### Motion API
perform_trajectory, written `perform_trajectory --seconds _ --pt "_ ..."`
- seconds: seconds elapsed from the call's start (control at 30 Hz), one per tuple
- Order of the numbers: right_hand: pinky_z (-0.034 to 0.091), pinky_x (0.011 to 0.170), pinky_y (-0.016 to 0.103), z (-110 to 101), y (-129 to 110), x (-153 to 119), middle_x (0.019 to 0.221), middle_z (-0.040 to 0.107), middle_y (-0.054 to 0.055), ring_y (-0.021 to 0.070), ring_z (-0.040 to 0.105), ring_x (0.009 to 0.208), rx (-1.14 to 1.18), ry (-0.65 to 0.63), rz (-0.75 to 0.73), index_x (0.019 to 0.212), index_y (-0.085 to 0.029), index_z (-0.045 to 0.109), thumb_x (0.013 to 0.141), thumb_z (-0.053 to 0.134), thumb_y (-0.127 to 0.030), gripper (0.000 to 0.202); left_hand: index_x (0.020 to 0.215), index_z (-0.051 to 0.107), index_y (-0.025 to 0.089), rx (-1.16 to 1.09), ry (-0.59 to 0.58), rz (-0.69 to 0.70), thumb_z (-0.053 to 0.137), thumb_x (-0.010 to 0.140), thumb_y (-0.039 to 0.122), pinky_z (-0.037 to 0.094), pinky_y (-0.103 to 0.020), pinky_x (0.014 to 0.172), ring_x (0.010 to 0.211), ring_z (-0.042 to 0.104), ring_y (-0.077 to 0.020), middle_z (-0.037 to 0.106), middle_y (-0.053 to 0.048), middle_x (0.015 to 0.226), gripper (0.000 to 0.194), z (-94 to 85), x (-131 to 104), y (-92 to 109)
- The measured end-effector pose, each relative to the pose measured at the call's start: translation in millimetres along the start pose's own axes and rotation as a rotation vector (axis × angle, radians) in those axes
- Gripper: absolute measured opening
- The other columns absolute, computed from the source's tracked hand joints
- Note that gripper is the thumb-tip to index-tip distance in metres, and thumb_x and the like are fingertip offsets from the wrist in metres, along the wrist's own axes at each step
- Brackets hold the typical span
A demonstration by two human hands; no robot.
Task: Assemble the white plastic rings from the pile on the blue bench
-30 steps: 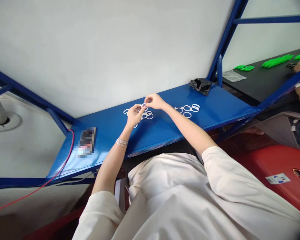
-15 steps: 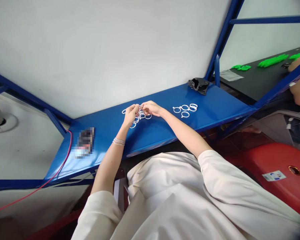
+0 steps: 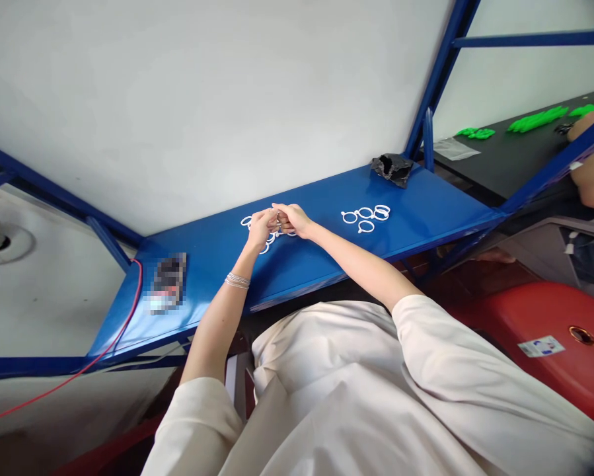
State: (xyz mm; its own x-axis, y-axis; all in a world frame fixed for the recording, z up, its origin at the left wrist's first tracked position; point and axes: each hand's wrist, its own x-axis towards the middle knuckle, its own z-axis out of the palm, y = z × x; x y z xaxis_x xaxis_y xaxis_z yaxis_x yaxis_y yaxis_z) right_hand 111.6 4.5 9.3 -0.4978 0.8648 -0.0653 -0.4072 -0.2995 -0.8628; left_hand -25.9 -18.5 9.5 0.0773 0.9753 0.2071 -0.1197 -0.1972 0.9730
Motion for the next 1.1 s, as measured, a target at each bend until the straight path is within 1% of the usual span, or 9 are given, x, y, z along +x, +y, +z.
perform_trajectory --seconds 0.17,0.27,0.37,0.53,0.67,0.77,0.87,0.97,1.1 --pt "0.019 0.037 0.018 5 0 -3 0.05 0.024 -0.011 0.0055 0.015 0.043 0.006 0.06 -0.049 0.062 -0.024 0.037 0.111 0.065 -0.025 0.057 0.055 0.034 0.022 0.007 -0.004 0.037 0.088 0.077 0.05 0.022 -0.022 0.048 0.05 0.021 -0.0051 0.023 0.007 0.057 0.065 1.0 -1 1" --pt "0.018 0.037 0.019 6 -1 -3 0.05 0.021 -0.012 0.0057 0.012 0.042 0.05 0.064 -0.039 0.061 -0.026 0.029 0.114 0.06 -0.027 0.061 0.053 0.029 0.022 -0.011 0.013 0.026 0.084 0.083 0.05 0.024 -0.024 0.048 0.05 0.021 -0.0062 0.021 0.006 0.054 0.069 0.3 0 0" --pt "0.019 0.037 0.02 4 -3 -3 0.051 0.022 -0.012 0.0058 0.014 0.042 0.041 0.04 -0.041 0.064 -0.027 0.026 0.112 0.067 -0.035 0.064 0.054 0.034 0.022 -0.025 -0.003 0.034 0.083 0.087 0.055 0.027 -0.026 0.05 0.051 0.024 -0.0071 0.025 0.005 0.054 0.067 -1.8 2 -2" --pt "0.024 0.04 0.021 -3 -4 -1 0.052 0.033 -0.01 0.0066 0.025 0.042 -0.039 0.017 -0.079 0.064 -0.026 0.037 0.108 0.078 -0.043 0.062 0.056 0.045 0.021 -0.02 -0.057 0.058 0.082 0.084 0.064 0.032 -0.028 0.054 0.052 0.03 -0.0088 0.029 0.004 0.055 0.064 -8.7 6 -9" --pt "0.034 0.044 0.023 -10 -1 4 0.061 0.056 -0.005 0.0087 0.042 0.045 -0.195 0.114 -0.175 0.072 -0.021 0.058 0.106 0.079 -0.037 0.042 0.057 0.05 0.021 0.088 -0.033 0.106 0.085 0.085 0.065 0.031 -0.029 0.055 0.053 0.037 -0.0103 0.038 0.003 0.055 0.063 -14.4 6 -12" --pt "0.043 0.049 0.025 -16 2 9 0.071 0.065 -0.004 0.0109 0.052 0.05 -0.356 0.23 -0.278 0.081 -0.021 0.066 0.101 0.083 -0.037 0.03 0.06 0.058 0.021 0.194 0.026 0.15 0.083 0.089 0.071 0.029 -0.029 0.054 0.053 0.041 -0.0111 0.044 0.001 0.056 0.063 -17.6 5 -15" --pt "0.049 0.056 0.028 -21 6 13 0.081 0.072 -0.001 0.013 0.057 0.057 -0.472 0.28 -0.352 0.083 -0.022 0.067 0.1 0.083 -0.038 0.027 0.063 0.065 0.021 0.284 0.082 0.226 0.082 0.09 0.076 0.035 -0.029 0.057 0.055 0.044 -0.0117 0.049 0.001 0.058 0.064 -20.3 6 -19" --pt "0.057 0.074 0.031 -24 7 16 0.093 0.079 0.003 0.0176 0.069 0.075 -0.594 0.292 -0.44 0.087 -0.022 0.069 0.101 0.077 -0.031 0.019 0.061 0.068 0.021 0.349 0.143 0.314 0.085 0.086 0.079 0.043 -0.03 0.064 0.066 0.052 -0.0136 0.055 -0.002 0.067 0.065 -22.2 9 -23" --pt "0.056 0.091 0.034 -25 6 18 0.094 0.081 0.005 0.0219 0.075 0.094 -0.744 0.323 -0.48 0.086 -0.022 0.067 0.1 0.075 -0.026 0.017 0.061 0.07 0.021 0.383 0.133 0.353 0.086 0.086 0.079 0.051 -0.031 0.073 0.082 0.062 -0.0178 0.066 -0.007 0.081 0.065 -22.4 10 -26"
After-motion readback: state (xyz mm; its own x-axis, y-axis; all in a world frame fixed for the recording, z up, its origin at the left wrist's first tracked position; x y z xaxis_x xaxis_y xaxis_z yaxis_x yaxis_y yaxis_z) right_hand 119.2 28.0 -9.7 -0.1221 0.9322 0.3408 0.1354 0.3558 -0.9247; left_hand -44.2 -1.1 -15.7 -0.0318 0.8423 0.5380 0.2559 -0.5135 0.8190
